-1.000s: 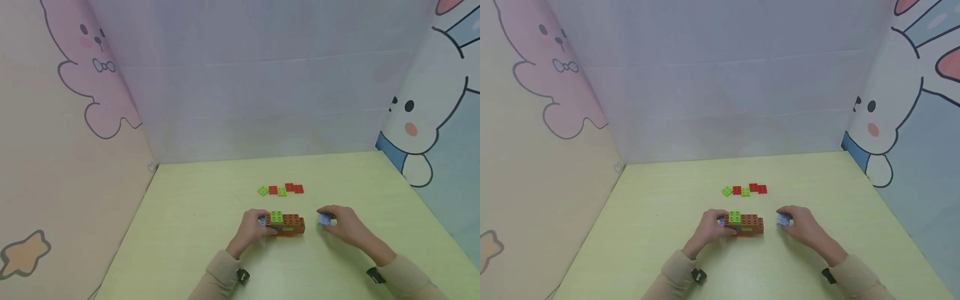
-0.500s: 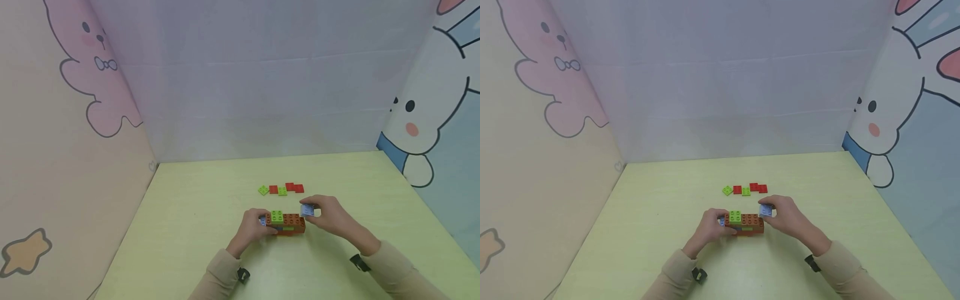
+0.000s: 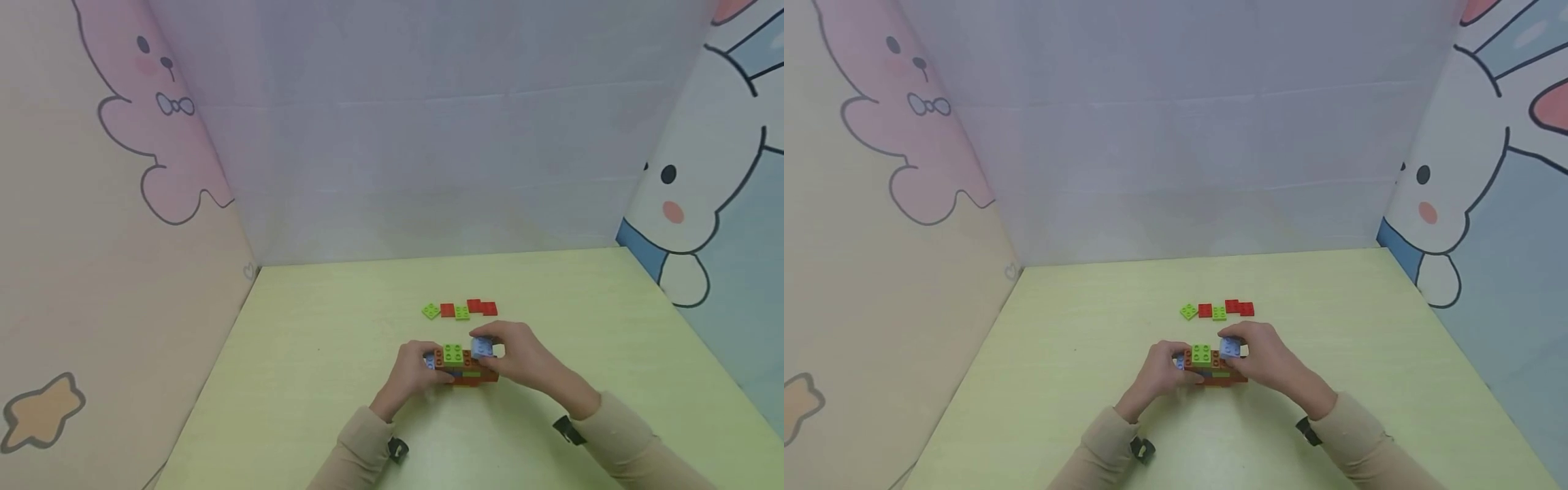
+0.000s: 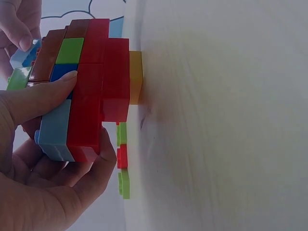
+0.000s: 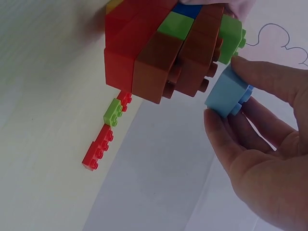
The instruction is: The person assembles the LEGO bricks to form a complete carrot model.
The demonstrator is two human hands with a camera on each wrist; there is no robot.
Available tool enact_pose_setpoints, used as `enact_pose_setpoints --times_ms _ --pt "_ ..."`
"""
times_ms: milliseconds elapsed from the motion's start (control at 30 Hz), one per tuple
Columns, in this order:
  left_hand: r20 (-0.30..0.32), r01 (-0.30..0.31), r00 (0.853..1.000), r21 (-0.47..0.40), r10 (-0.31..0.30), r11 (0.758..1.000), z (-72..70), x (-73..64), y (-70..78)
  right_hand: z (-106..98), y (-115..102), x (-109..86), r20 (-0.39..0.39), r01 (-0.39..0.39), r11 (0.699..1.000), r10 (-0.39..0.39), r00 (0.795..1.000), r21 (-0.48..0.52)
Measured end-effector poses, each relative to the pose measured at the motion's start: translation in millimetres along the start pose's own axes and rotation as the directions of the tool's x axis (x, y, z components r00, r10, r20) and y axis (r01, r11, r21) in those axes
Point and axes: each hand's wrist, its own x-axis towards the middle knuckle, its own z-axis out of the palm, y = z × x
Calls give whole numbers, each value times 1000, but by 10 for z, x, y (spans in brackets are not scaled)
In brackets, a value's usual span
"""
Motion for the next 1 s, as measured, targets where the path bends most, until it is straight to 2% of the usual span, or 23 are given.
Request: enact_pose_setpoints --times_ms 233,600,1000 --pt "1 22 1000 6 -22 1000 9 -4 19 58 -31 37 14 0 1000 0 1000 8" --pt "-1 -9 1000 8 9 1000 6 0 3 93 -38 60 42 -7 1000 7 999 5" --pt "14 19 1000 -6 -19 1000 -5 17 33 84 -78 86 80 -31 999 33 996 -34"
